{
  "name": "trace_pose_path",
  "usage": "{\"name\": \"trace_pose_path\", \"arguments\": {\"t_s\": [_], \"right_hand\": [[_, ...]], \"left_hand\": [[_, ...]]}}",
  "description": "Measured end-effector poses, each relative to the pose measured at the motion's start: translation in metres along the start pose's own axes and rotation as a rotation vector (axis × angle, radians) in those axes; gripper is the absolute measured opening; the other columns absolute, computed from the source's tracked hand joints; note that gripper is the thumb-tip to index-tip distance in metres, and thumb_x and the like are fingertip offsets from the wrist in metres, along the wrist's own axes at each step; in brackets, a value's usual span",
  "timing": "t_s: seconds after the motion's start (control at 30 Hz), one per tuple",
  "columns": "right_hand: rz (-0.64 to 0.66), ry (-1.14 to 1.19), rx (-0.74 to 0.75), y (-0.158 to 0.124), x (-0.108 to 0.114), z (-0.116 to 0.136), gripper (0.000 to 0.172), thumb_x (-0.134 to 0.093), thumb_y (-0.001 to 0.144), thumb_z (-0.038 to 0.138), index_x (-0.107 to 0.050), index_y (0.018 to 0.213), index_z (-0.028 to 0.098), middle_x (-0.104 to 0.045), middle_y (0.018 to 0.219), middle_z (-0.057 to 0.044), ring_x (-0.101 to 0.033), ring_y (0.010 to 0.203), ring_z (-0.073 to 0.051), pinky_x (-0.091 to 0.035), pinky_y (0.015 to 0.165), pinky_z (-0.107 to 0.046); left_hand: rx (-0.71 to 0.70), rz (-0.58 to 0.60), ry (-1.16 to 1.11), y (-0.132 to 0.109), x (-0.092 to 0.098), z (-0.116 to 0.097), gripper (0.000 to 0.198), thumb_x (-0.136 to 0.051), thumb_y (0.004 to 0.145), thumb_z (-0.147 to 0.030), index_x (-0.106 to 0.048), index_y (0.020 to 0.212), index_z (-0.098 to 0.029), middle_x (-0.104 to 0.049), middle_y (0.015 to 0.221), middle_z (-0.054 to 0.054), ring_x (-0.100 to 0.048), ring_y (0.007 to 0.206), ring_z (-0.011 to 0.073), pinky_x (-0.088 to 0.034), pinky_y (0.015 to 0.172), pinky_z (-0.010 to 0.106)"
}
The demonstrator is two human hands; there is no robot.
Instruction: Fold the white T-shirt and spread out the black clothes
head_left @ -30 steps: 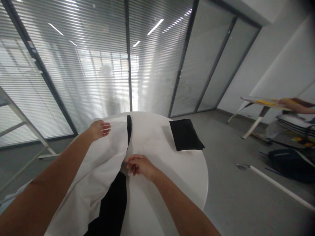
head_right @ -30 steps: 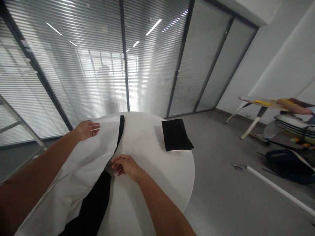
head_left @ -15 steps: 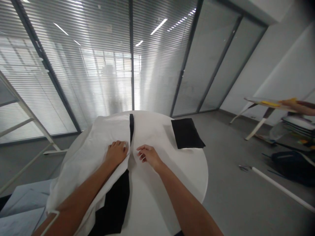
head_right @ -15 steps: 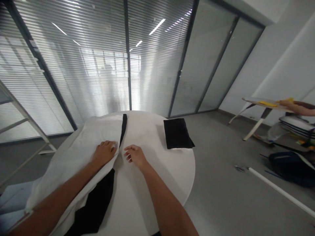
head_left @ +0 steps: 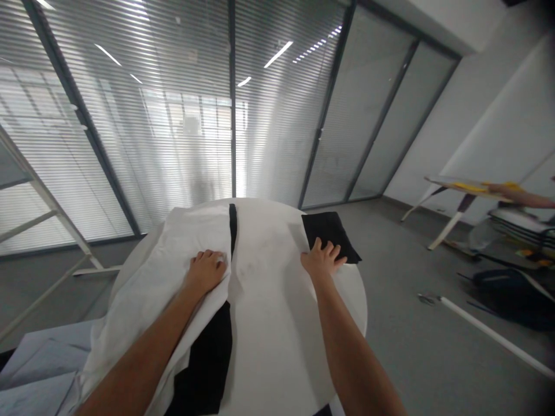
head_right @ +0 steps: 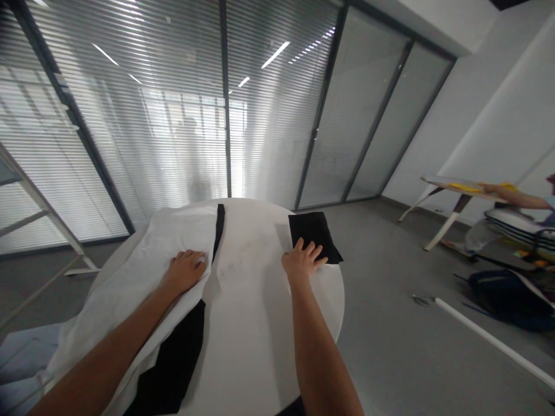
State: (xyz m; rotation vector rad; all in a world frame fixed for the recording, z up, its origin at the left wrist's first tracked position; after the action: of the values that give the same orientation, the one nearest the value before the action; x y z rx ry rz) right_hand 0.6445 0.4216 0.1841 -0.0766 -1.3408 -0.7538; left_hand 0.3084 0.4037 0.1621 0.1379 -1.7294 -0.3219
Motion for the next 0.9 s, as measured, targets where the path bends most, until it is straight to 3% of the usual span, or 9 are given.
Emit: {"name": "trace_pose_path", "arguments": {"t_s": [0.1, 0.27, 0.47, 0.6, 0.8, 0.9], "right_hand": [[0.038, 0.0, -0.079, 0.007, -0.012, -0.017, 0.073, -0.057, 0.081, 0.036, -0.033, 0.148, 0.02, -0.025, 0.154, -0.018, -0.011, 0.144, -0.039, -0.01, 0.109, -0.063], [0.017, 0.088, -0.097, 0.01, -0.008, -0.028, 0.059, -0.048, 0.087, 0.03, -0.04, 0.145, 0.023, -0.029, 0.154, -0.016, -0.013, 0.144, -0.036, -0.015, 0.103, -0.071], [-0.091, 0.235, -0.124, 0.006, 0.012, -0.028, 0.044, -0.042, 0.089, 0.022, -0.057, 0.129, 0.022, -0.058, 0.128, -0.017, -0.039, 0.129, -0.034, -0.029, 0.097, -0.065], [-0.169, 0.378, -0.174, 0.006, 0.022, -0.037, 0.045, -0.038, 0.091, 0.028, -0.055, 0.132, 0.023, -0.061, 0.122, -0.017, -0.05, 0.116, -0.034, -0.04, 0.091, -0.058], [-0.369, 0.761, -0.096, 0.009, 0.024, -0.04, 0.048, -0.035, 0.087, 0.023, -0.055, 0.129, 0.012, -0.06, 0.126, -0.017, -0.054, 0.119, -0.026, -0.041, 0.101, -0.042], [-0.297, 1.205, -0.148, 0.013, 0.023, -0.033, 0.044, -0.042, 0.082, 0.027, -0.059, 0.122, 0.018, -0.063, 0.123, -0.011, -0.059, 0.112, -0.024, -0.049, 0.091, -0.039]], "left_hand": [[0.0, 0.005, -0.009, 0.0, 0.0, 0.001, 0.04, -0.042, 0.088, -0.033, -0.063, 0.12, -0.024, -0.063, 0.12, 0.009, -0.053, 0.11, 0.0286, -0.04, 0.094, 0.044], [0.0, 0.015, -0.027, -0.001, 0.003, 0.0, 0.041, -0.042, 0.088, -0.033, -0.063, 0.122, -0.024, -0.062, 0.121, 0.01, -0.052, 0.111, 0.0292, -0.039, 0.094, 0.046], [0.028, 0.052, -0.039, -0.003, 0.009, -0.002, 0.041, -0.042, 0.089, -0.033, -0.064, 0.123, -0.024, -0.061, 0.125, 0.01, -0.051, 0.114, 0.0285, -0.038, 0.098, 0.045], [0.02, 0.057, -0.03, -0.006, 0.011, -0.003, 0.041, -0.041, 0.09, -0.033, -0.064, 0.123, -0.023, -0.062, 0.123, 0.01, -0.052, 0.113, 0.0284, -0.038, 0.097, 0.045], [0.019, 0.039, -0.01, -0.008, 0.013, -0.004, 0.041, -0.041, 0.09, -0.034, -0.065, 0.121, -0.023, -0.063, 0.12, 0.011, -0.053, 0.113, 0.0277, -0.038, 0.097, 0.044], [0.019, 0.037, -0.009, -0.008, 0.013, -0.005, 0.04, -0.041, 0.09, -0.032, -0.065, 0.12, -0.022, -0.063, 0.119, 0.011, -0.053, 0.113, 0.0276, -0.038, 0.097, 0.044]]}}
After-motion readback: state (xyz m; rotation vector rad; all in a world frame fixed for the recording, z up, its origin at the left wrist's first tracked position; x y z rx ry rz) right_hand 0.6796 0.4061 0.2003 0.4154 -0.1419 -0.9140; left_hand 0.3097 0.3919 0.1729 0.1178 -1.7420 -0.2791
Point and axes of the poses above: each hand's wrist, its own y-axis towards the middle knuckle, its own x-axis out of the back of the hand, z = x × y, the point moved 2 cm from there along y, towards the middle knuckle
